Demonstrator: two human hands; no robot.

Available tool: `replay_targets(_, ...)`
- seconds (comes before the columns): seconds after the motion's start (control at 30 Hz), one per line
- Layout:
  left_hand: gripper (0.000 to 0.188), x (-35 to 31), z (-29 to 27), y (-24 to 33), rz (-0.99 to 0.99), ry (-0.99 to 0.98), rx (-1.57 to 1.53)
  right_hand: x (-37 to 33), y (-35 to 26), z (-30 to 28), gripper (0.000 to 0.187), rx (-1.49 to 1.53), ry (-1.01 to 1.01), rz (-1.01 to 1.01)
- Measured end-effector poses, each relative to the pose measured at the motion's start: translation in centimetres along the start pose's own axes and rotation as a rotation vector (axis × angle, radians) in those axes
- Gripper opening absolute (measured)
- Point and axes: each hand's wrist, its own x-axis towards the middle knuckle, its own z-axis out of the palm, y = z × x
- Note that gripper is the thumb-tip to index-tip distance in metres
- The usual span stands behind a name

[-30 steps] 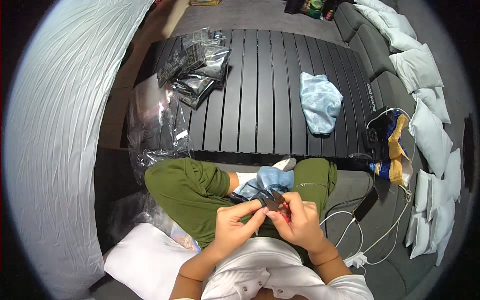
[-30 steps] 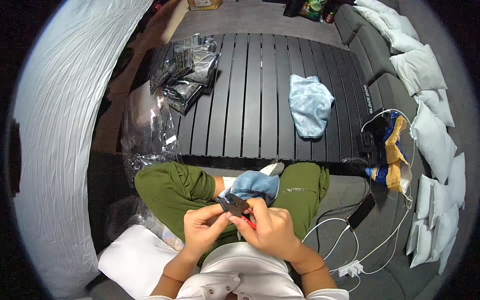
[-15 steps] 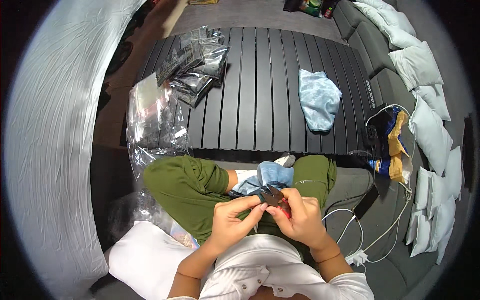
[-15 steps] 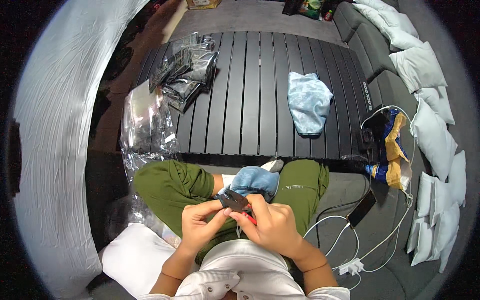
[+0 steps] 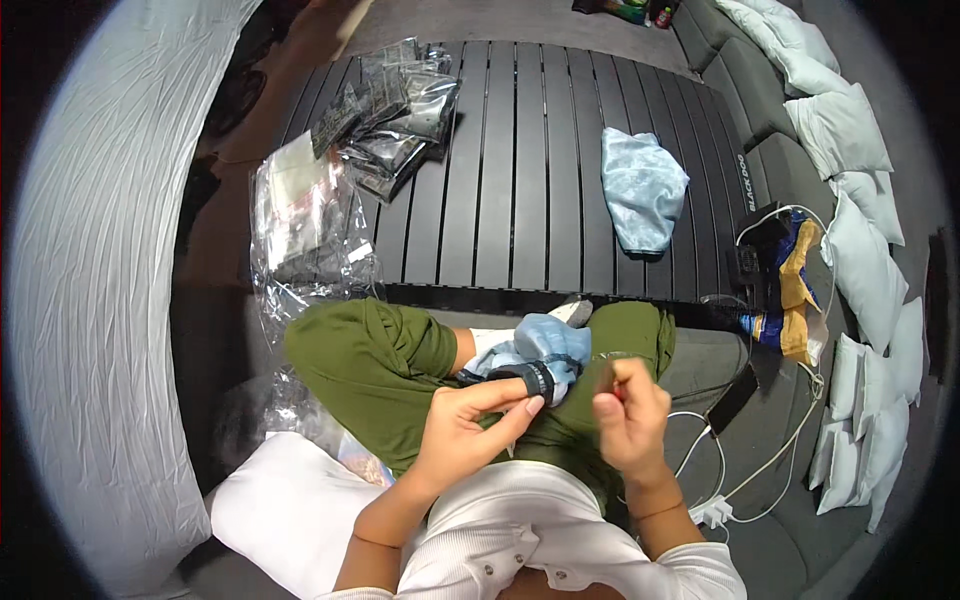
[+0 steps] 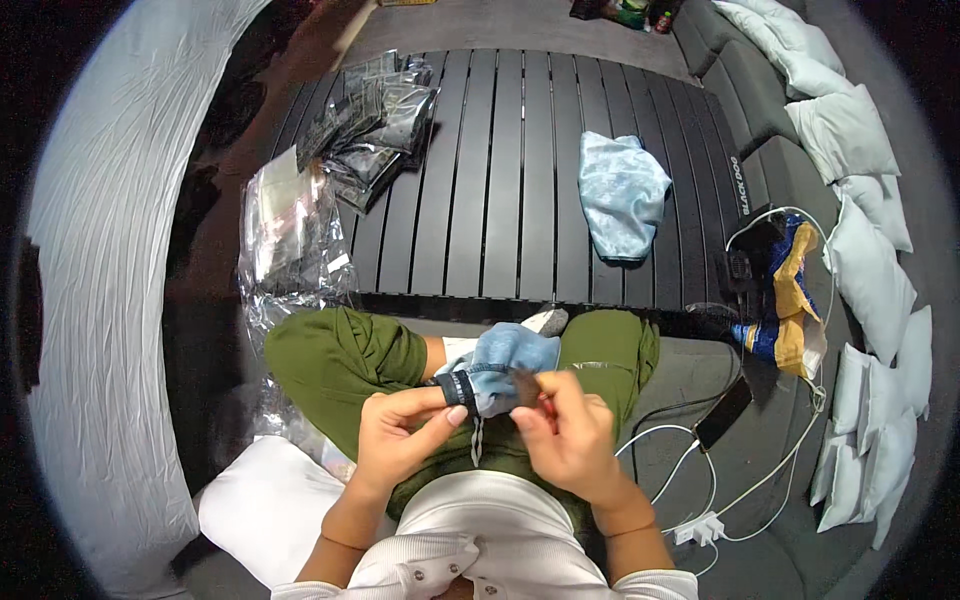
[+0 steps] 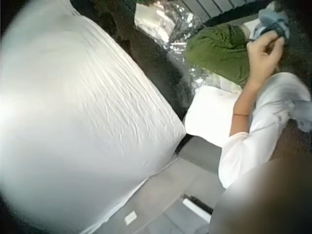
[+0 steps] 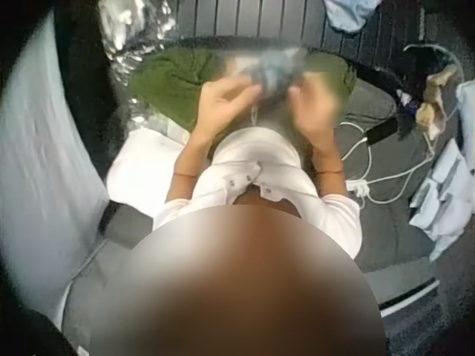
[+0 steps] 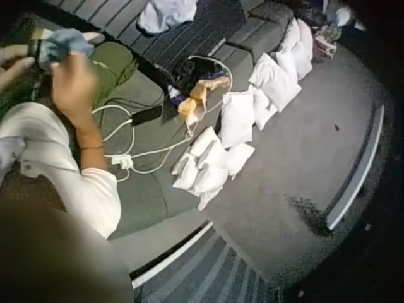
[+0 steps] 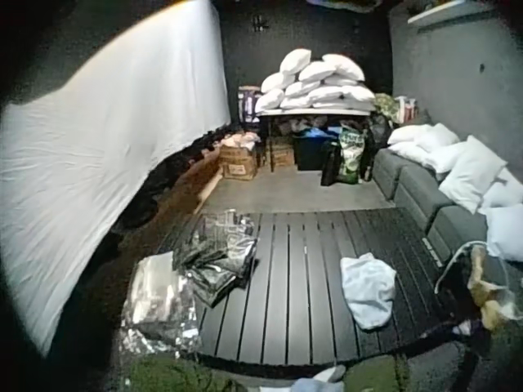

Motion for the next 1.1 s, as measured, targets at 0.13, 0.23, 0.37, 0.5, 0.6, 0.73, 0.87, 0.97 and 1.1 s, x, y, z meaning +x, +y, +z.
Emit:
replay_targets(0.13,0.02,0.1,-0.1,0.0,-0.088,-0.034,-0.211,0.2,-0.3,-0.5,0.029,0.107,0.006,0.188)
replay_targets(0.23,0.021,0.2,0.0,0.1,-0.08,-0.035,-0.224,0.0,-0.1,0.0,0.027,0.029,-0.117,0.046)
replay_targets(0.37,0.022,0.0,-0.1,-0.2,-0.093,-0.046,-0.125,-0.1,0.0,0.3,0.025,-0.066,-0.179,0.021)
replay_targets(0.5,0.023,0.0,0.1,-0.3,-0.013,-0.026,-0.039,0.0,-0.2,0.5,0.026,-0.082,-0.194,0.016)
replay_targets(0.6,0.023,0.0,0.1,-0.3,0.018,-0.019,0.018,0.1,-0.2,0.6,0.028,-0.109,-0.161,-0.052)
replay_targets(0.73,0.023,0.0,0.1,-0.1,0.053,-0.027,0.11,0.1,-0.3,0.6,0.028,-0.127,-0.139,-0.076)
replay_targets(0.87,0.024,0.0,0.0,-0.1,0.05,-0.028,0.117,0.1,-0.2,0.6,0.025,-0.168,-0.134,-0.105)
replay_targets(0.97,0.02,-0.1,0.0,0.0,0.036,-0.012,0.126,-0.2,0.2,0.5,0.022,-0.209,-0.173,-0.117)
replay_targets(1.1,0.023,-0.1,-0.2,-0.1,-0.055,-0.026,-0.079,-0.2,-0.6,-0.4,0.028,-0.004,-0.028,0.062)
